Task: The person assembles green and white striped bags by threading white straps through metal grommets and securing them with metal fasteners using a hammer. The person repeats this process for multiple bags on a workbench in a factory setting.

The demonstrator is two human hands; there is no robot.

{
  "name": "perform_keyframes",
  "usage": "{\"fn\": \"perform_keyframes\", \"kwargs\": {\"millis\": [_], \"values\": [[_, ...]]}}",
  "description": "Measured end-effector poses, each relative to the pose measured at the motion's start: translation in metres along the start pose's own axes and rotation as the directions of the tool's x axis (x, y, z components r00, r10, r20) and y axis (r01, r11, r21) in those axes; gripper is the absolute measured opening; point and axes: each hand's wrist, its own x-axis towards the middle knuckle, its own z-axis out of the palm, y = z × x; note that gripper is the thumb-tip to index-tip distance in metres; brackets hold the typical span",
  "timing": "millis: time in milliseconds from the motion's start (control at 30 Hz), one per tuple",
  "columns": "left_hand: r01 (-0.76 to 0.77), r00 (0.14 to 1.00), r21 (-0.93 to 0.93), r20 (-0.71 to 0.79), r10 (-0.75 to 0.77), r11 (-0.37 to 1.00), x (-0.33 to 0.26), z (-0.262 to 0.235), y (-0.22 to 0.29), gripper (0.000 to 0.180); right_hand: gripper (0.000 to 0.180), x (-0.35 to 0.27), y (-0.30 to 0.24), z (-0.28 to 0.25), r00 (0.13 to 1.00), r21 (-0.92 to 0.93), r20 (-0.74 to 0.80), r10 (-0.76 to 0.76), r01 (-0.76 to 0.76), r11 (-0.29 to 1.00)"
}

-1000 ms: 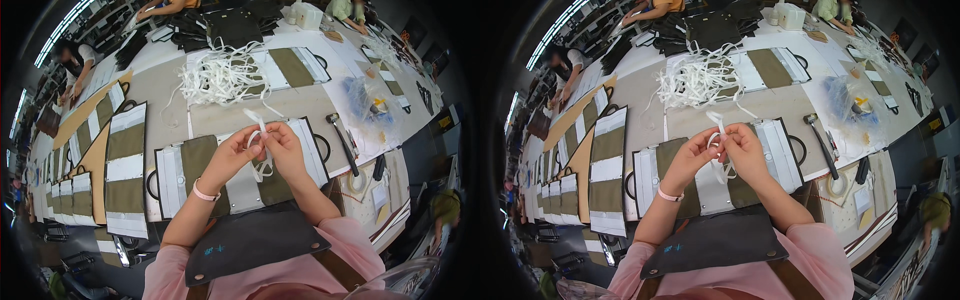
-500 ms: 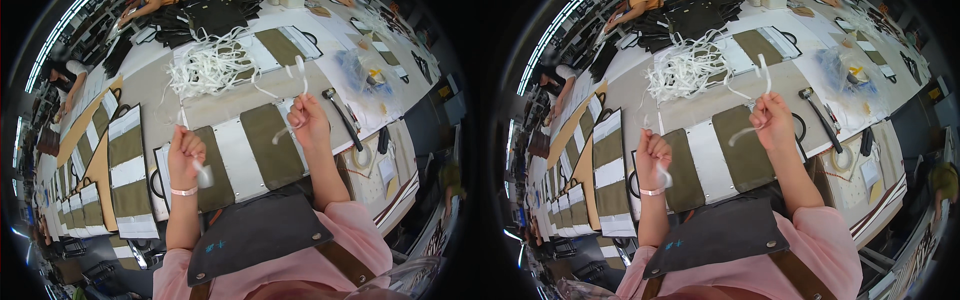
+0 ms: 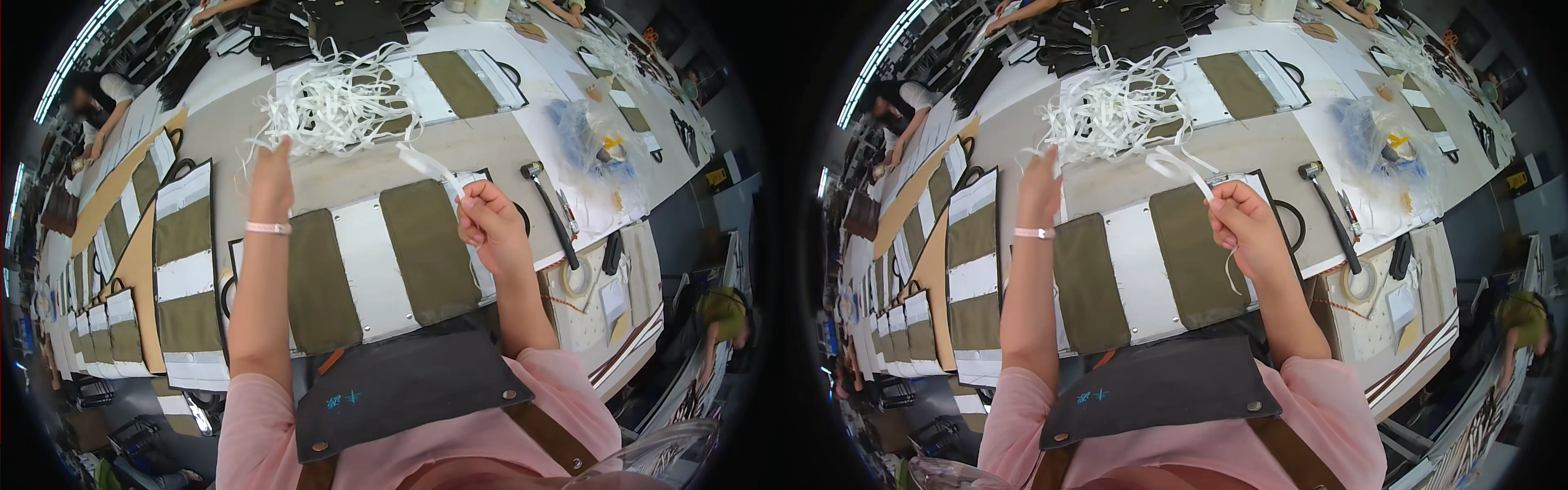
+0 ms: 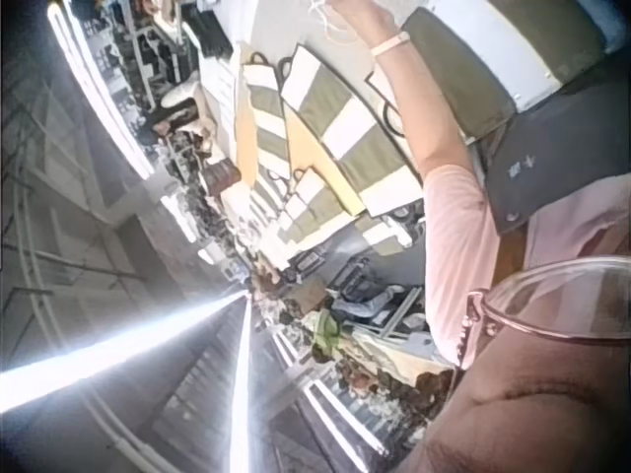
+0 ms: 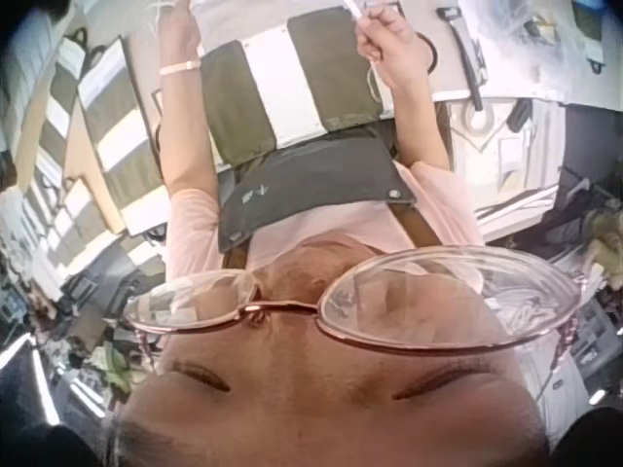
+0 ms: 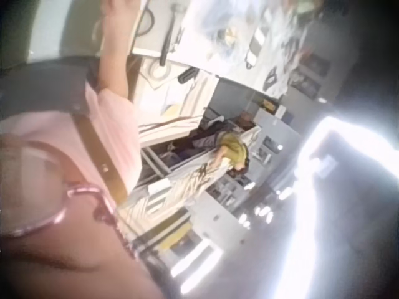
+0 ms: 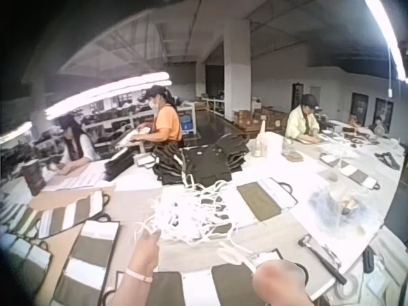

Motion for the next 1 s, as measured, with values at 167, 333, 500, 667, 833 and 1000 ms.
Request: {"fn": "perform_keyframes", "kwargs": {"millis": [167, 333, 500, 667, 833, 1000], "values": [[-0.242, 0.856, 0.09, 0.488, 0.169, 0.966, -0.11, 0.045, 0.007, 0.074, 0.007, -0.001, 0.023, 0.005, 0.993, -0.367, -0.115, -0.005, -0.038, 0.93], [0.262, 0.69, -0.041, 0.706, -0.158, 0.964, -0.122, 0.027, 0.014, 0.066, 0.01, 0.003, 0.031, 0.003, 0.835, -0.274, 0.399, 0.379, -0.285, 0.918], [0.514, 0.403, 0.058, 0.864, -0.301, 0.856, -0.104, -0.034, 0.02, 0.067, 0.011, 0.003, 0.015, -0.019, 0.79, -0.442, 0.374, 0.486, -0.309, 0.842], [0.313, 0.351, 0.361, 0.816, -0.46, 0.879, -0.113, -0.055, 0.027, 0.03, 0.011, 0.011, -0.002, -0.037, 0.857, -0.559, 0.309, 0.412, -0.186, 0.808], [0.103, 0.626, 0.327, 0.713, -0.316, 0.94, -0.102, -0.11, 0.037, 0.005, 0.009, 0.004, -0.037, -0.069, 0.861, -0.723, 0.219, 0.459, -0.172, 0.669], [0.212, 0.709, 0.279, 0.616, -0.344, 0.937, -0.107, -0.136, 0.018, 0.021, 0.006, 0.007, -0.047, -0.091, 0.899, -0.691, 0.164, 0.407, -0.189, 0.697]]}}
